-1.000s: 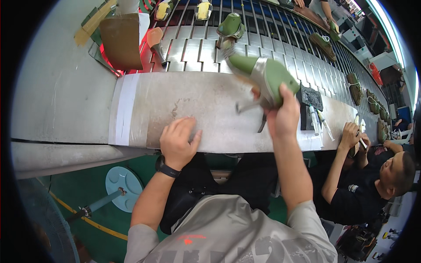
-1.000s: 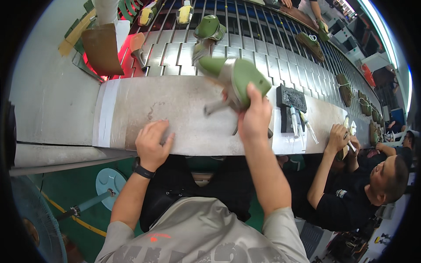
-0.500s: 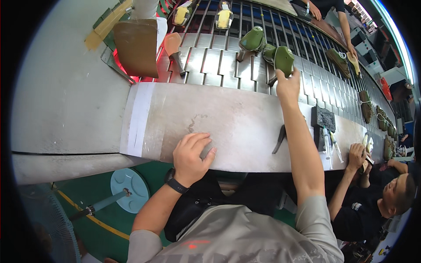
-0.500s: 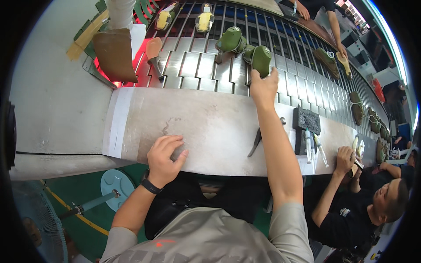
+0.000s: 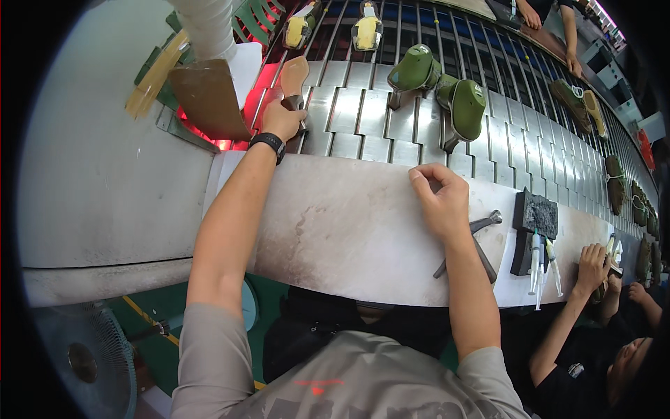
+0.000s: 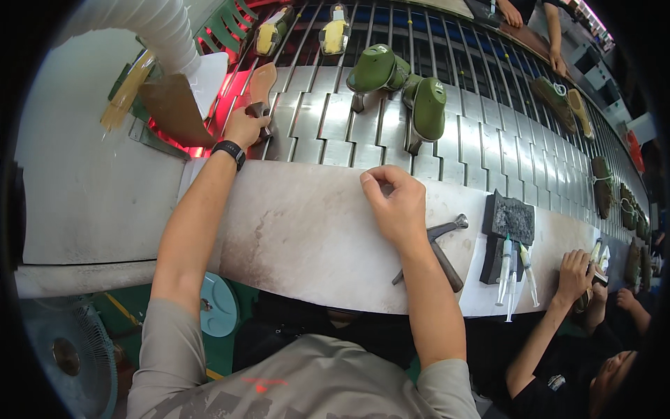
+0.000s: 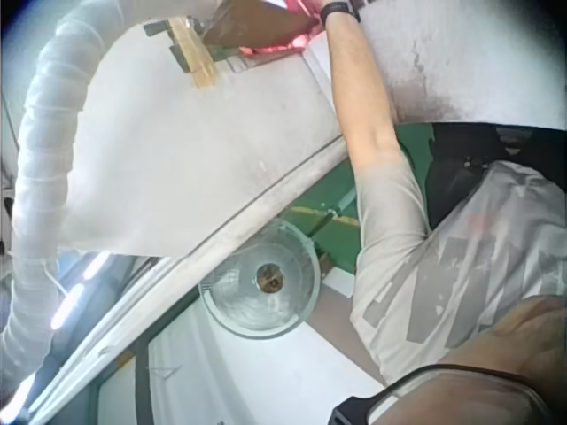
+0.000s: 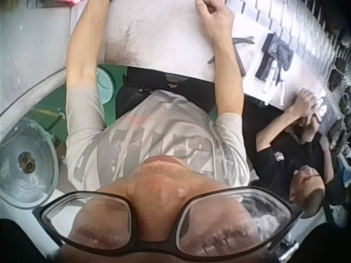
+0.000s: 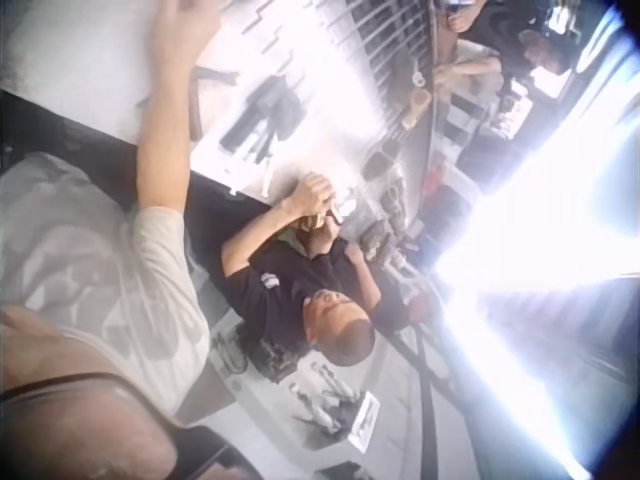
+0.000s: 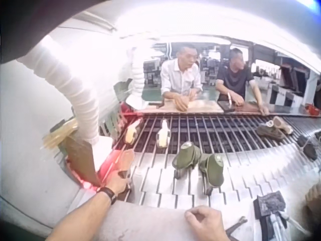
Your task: The person applies a sole to a shoe upper and secures a high heel component. The person then uses a hammer to pound around the edges of the sole and heel for a secure bond.
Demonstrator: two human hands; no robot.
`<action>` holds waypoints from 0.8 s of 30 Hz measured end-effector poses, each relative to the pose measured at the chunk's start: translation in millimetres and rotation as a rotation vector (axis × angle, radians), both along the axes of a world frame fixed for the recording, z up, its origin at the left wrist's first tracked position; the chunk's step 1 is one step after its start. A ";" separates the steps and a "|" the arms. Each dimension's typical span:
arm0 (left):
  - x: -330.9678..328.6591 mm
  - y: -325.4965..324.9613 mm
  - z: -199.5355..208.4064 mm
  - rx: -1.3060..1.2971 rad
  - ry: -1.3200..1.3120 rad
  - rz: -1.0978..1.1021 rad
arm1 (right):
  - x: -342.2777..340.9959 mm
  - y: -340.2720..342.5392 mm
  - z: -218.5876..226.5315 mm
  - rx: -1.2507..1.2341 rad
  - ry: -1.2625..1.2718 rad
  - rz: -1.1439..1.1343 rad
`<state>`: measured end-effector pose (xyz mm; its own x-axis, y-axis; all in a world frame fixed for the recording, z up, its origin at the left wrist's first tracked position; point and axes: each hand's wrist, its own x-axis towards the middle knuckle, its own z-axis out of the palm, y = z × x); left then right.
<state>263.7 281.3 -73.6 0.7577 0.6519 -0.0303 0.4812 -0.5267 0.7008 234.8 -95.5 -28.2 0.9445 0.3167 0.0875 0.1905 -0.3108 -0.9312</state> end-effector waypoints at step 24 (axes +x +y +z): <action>-163.5 -184.1 51.1 -0.888 -0.234 -0.336 | -21.1 4.4 0.6 0.405 0.620 0.532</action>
<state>100.2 97.2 -22.5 0.9493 0.2133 -0.2310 0.2006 0.1549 0.9673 213.7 -91.1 -27.6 0.5973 0.7798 -0.1877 -0.3558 0.0479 -0.9333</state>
